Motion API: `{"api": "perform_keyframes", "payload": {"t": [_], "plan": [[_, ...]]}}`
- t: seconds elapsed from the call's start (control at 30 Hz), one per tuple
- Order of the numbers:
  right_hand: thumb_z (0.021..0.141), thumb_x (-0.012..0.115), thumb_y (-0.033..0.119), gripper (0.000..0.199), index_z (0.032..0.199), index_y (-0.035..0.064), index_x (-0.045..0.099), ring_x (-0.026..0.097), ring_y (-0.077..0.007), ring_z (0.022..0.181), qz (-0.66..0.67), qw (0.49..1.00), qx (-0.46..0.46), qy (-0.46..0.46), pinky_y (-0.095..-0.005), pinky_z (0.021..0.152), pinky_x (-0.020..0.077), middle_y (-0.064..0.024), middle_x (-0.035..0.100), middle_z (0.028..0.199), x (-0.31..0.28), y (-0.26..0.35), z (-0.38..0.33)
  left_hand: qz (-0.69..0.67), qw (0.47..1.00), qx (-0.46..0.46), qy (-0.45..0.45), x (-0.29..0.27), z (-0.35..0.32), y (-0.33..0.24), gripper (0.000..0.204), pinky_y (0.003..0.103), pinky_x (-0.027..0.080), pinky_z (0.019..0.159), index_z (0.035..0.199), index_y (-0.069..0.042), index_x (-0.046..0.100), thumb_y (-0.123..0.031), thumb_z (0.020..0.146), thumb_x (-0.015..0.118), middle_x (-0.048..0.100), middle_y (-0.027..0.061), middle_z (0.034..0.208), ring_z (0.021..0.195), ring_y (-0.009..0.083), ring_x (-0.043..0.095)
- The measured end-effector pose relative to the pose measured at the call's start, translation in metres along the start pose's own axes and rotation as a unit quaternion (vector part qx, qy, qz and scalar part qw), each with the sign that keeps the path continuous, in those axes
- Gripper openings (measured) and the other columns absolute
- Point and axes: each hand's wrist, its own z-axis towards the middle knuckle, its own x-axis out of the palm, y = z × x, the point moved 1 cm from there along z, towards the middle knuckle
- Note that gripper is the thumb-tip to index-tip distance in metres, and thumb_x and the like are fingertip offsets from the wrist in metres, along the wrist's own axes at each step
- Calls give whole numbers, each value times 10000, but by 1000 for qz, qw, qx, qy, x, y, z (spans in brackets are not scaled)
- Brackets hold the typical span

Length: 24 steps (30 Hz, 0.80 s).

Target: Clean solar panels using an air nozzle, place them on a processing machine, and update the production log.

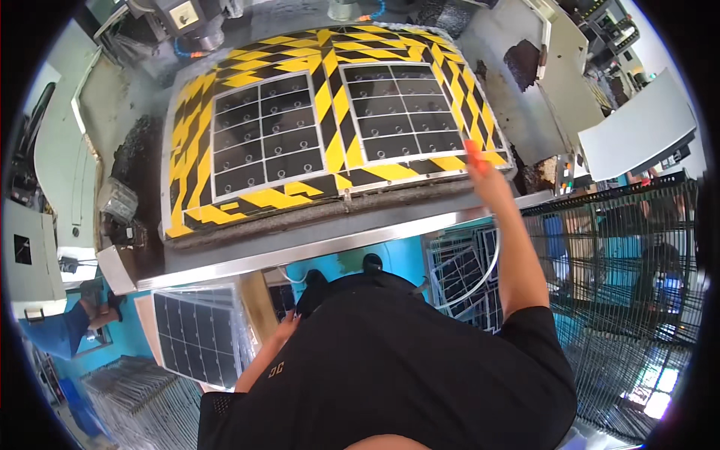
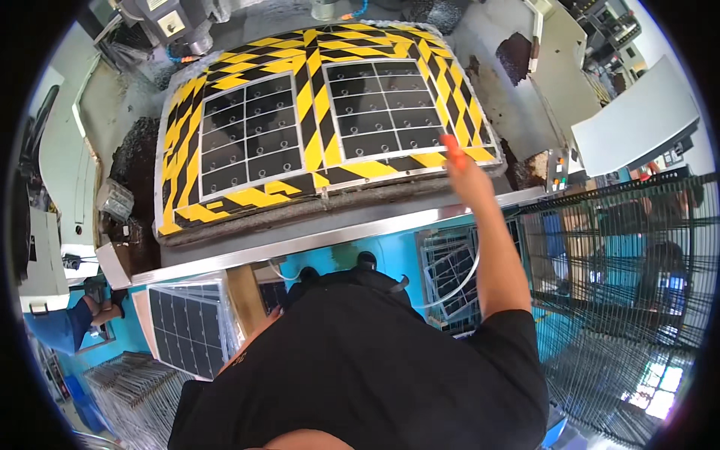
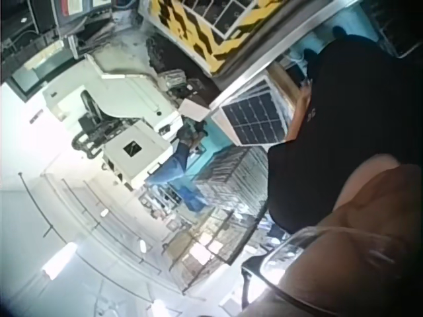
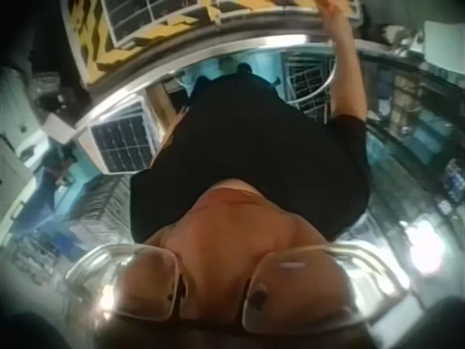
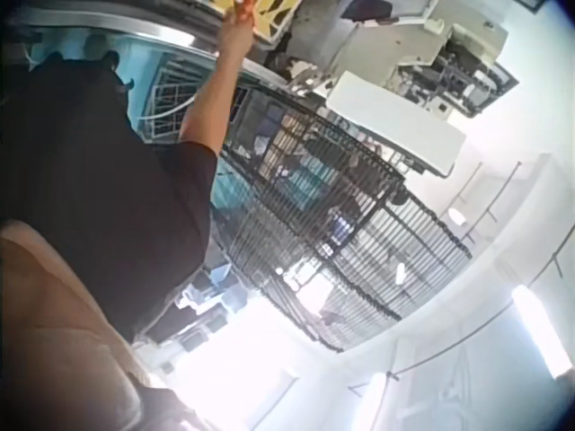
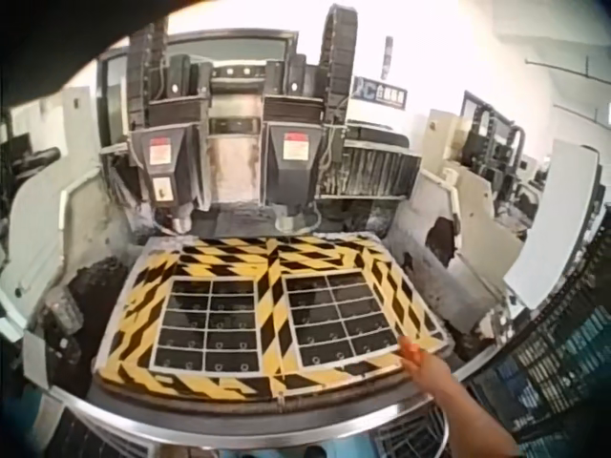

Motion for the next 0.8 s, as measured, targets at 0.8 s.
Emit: {"api": "perform_keyframes", "payload": {"t": [0.8], "plan": [[985, 478, 363, 459, 1224, -12, 594, 592, -229, 1099, 166, 975, -109, -102, -319, 965, 422, -154, 640, 1177, -169, -46, 56, -131, 971, 74, 186, -120, -78, -357, 557, 336, 413, 1010, 1333, 8, 490, -391, 950, 552, 595, 151, 1264, 1193, 216, 542]]}}
